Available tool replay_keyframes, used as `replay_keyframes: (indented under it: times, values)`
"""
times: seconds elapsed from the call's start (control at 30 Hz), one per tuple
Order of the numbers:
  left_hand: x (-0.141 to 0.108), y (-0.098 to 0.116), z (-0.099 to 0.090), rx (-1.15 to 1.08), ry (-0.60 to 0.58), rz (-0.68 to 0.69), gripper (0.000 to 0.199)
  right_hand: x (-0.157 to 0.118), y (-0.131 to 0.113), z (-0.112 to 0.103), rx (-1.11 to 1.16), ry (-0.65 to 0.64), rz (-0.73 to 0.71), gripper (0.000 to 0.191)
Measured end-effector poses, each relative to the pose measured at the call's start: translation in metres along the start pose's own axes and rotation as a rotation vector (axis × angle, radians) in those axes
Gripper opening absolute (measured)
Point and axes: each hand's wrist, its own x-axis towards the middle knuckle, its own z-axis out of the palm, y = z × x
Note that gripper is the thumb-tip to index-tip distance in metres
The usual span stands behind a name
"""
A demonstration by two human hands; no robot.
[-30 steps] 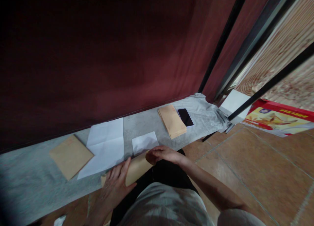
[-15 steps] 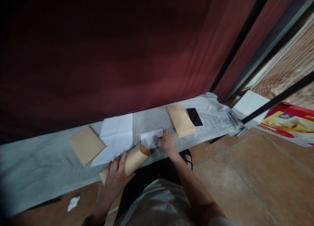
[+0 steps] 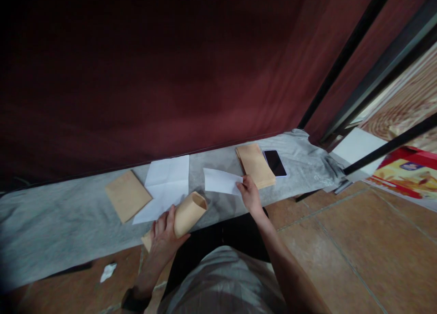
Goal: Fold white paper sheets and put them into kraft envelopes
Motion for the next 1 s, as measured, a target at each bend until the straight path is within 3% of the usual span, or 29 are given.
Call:
replay_keyframes:
  times: [0.13, 0.47, 0.73, 1.0]
  values:
    - [0.000, 0.003, 0.000, 0.011, 0.000, 0.002, 0.102, -0.009, -0.009, -0.010, 0.154, -0.089, 0.016, 0.028]
    - [0.000, 0.006, -0.001, 0.017, -0.008, 0.056, 0.102, -0.015, -0.005, -0.022, -0.145, -0.448, -0.092, 0.021]
    - [0.008, 0.012, -0.004, -0.012, 0.023, 0.128, 0.099, -0.010, -0.008, -0.017, -0.077, -0.381, -0.079, 0.020]
    - [0.021, 0.033, -0.004, -0.120, 0.016, 0.197, 0.107, -0.034, -0.015, 0.008, -0.120, -0.253, -0.065, 0.019]
